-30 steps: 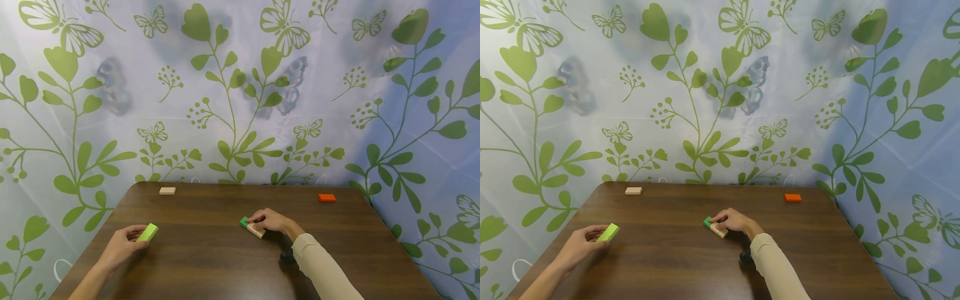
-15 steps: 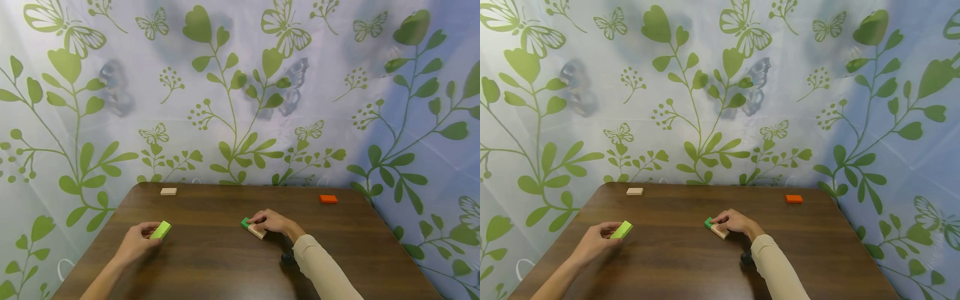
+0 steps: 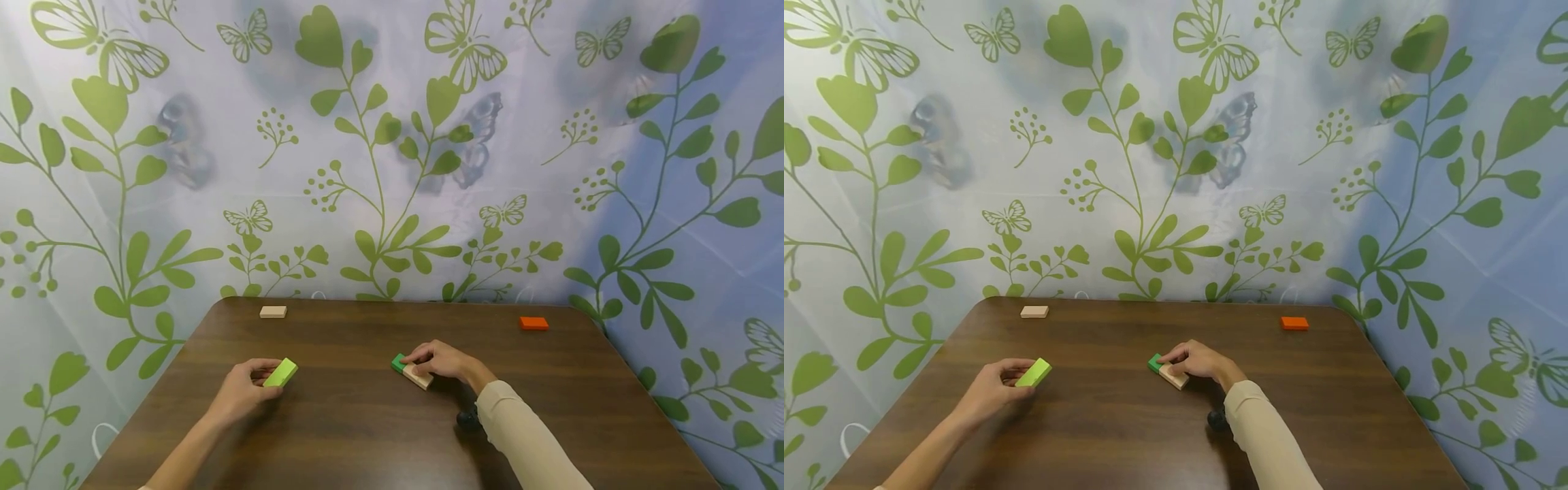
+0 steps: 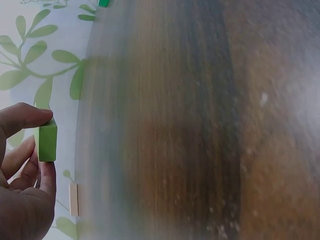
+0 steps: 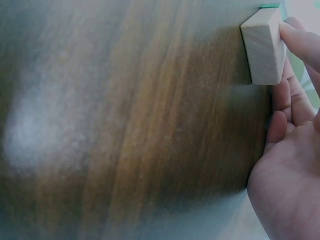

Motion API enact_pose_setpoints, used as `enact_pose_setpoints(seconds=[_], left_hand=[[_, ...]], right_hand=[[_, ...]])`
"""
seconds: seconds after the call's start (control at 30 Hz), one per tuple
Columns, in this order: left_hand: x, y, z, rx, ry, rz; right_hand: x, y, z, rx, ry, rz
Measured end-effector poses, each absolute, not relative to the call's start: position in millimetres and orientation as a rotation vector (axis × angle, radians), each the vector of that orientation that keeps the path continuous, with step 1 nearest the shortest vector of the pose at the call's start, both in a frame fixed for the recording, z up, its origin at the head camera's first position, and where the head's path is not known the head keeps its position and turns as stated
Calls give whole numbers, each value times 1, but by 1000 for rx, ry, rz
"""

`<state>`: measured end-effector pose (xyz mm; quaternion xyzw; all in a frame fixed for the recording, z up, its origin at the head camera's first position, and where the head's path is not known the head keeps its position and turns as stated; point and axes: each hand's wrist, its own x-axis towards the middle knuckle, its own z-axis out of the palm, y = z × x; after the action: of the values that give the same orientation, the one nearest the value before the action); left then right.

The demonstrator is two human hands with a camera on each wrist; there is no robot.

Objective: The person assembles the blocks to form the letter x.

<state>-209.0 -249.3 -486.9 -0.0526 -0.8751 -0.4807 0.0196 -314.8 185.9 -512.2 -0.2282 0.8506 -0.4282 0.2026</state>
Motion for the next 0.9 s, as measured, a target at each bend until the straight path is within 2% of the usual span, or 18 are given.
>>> enact_pose_setpoints(seconds=[0.9], left_hand=[[-230, -193, -499, -290, -2681, -1525]], right_hand=[[-313, 184, -510, -619, 2385, -1195]])
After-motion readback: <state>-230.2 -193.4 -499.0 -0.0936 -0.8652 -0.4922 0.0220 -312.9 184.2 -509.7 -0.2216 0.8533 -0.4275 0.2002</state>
